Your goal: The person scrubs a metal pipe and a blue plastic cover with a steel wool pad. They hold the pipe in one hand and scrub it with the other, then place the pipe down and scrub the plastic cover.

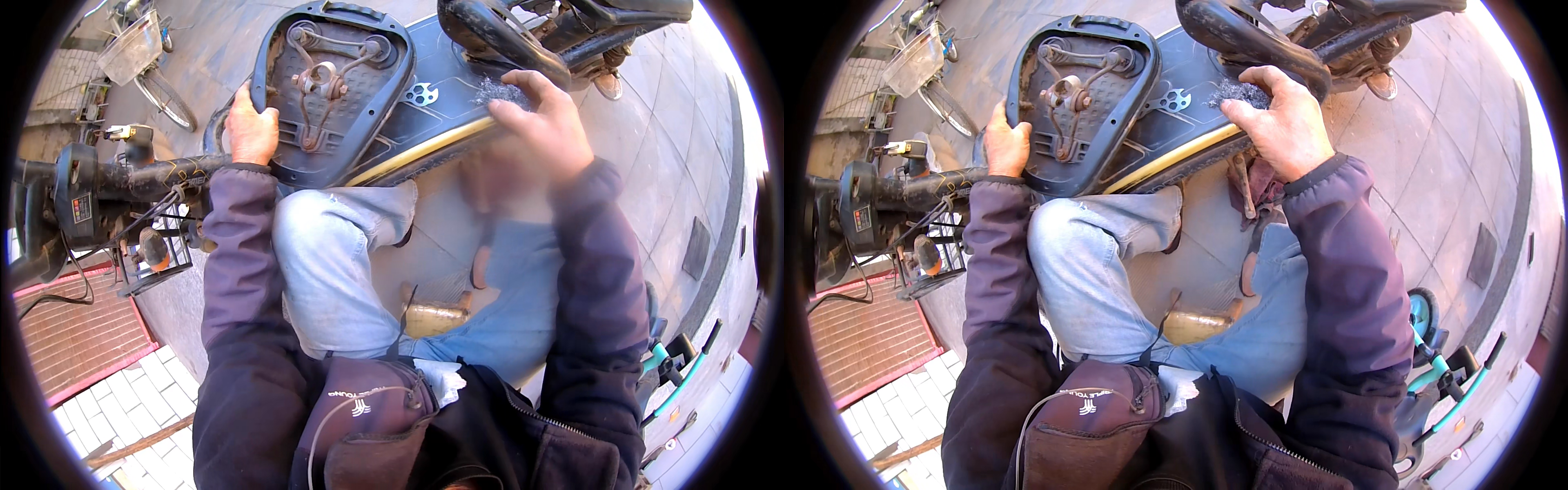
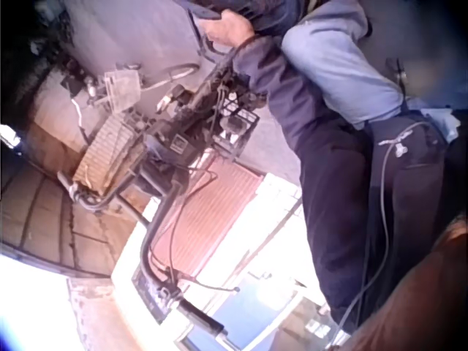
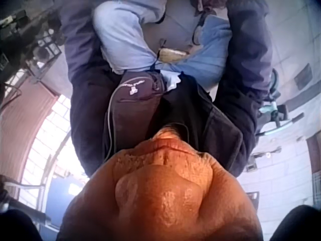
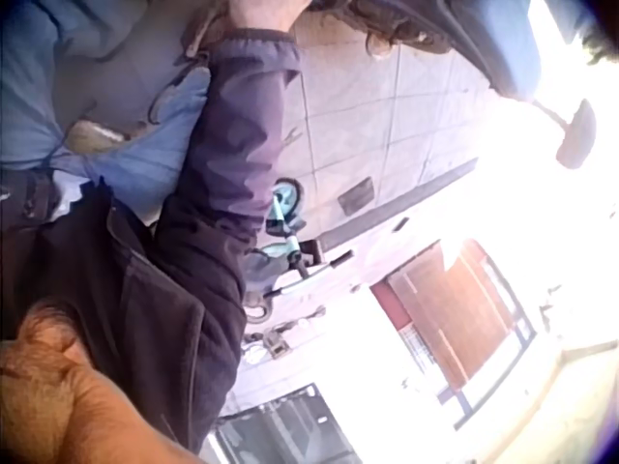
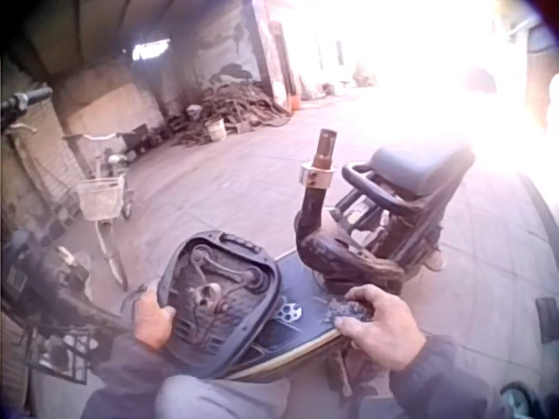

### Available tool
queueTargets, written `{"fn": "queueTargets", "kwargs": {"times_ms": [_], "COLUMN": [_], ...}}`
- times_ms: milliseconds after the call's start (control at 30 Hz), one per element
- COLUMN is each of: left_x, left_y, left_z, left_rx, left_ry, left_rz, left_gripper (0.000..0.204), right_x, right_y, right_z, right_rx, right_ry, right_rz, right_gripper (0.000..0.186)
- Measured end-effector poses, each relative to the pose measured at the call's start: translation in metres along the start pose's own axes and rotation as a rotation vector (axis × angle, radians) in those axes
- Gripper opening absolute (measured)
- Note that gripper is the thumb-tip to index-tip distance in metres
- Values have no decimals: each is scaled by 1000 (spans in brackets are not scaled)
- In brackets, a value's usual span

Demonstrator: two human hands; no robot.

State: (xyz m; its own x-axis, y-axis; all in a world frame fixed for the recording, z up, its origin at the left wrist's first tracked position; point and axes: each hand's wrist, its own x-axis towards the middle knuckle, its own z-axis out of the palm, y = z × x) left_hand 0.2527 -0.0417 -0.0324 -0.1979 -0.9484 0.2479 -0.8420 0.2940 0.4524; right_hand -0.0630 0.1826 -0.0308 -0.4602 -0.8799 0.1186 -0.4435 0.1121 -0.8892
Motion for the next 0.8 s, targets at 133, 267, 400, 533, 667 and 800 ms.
{"fn": "queueTargets", "kwargs": {"times_ms": [133, 267, 400, 533, 667, 800], "left_x": [0, -3, -21, -38, -49, -64], "left_y": [12, 29, 45, 72, 91, 106], "left_z": [-28, -66, -86, -78, -52, -27], "left_rx": [-12, -12, -22, -7, -38, -81], "left_ry": [39, 15, -80, -55, -93, -153], "left_rz": [156, 251, 284, 363, 418, 460], "left_gripper": [56, 56, 56, 56, 56, 56], "right_x": [-1, -2, -5, -5, -2, -9], "right_y": [0, 0, 4, 10, 19, 18], "right_z": [-6, -18, -27, -33, -48, -64], "right_rx": [47, 112, 206, 178, 218, 278], "right_ry": [-19, 20, 75, 95, 158, 208], "right_rz": [45, 47, 47, 36, 41, 97], "right_gripper": [46, 47, 45, 44, 42, 42]}}
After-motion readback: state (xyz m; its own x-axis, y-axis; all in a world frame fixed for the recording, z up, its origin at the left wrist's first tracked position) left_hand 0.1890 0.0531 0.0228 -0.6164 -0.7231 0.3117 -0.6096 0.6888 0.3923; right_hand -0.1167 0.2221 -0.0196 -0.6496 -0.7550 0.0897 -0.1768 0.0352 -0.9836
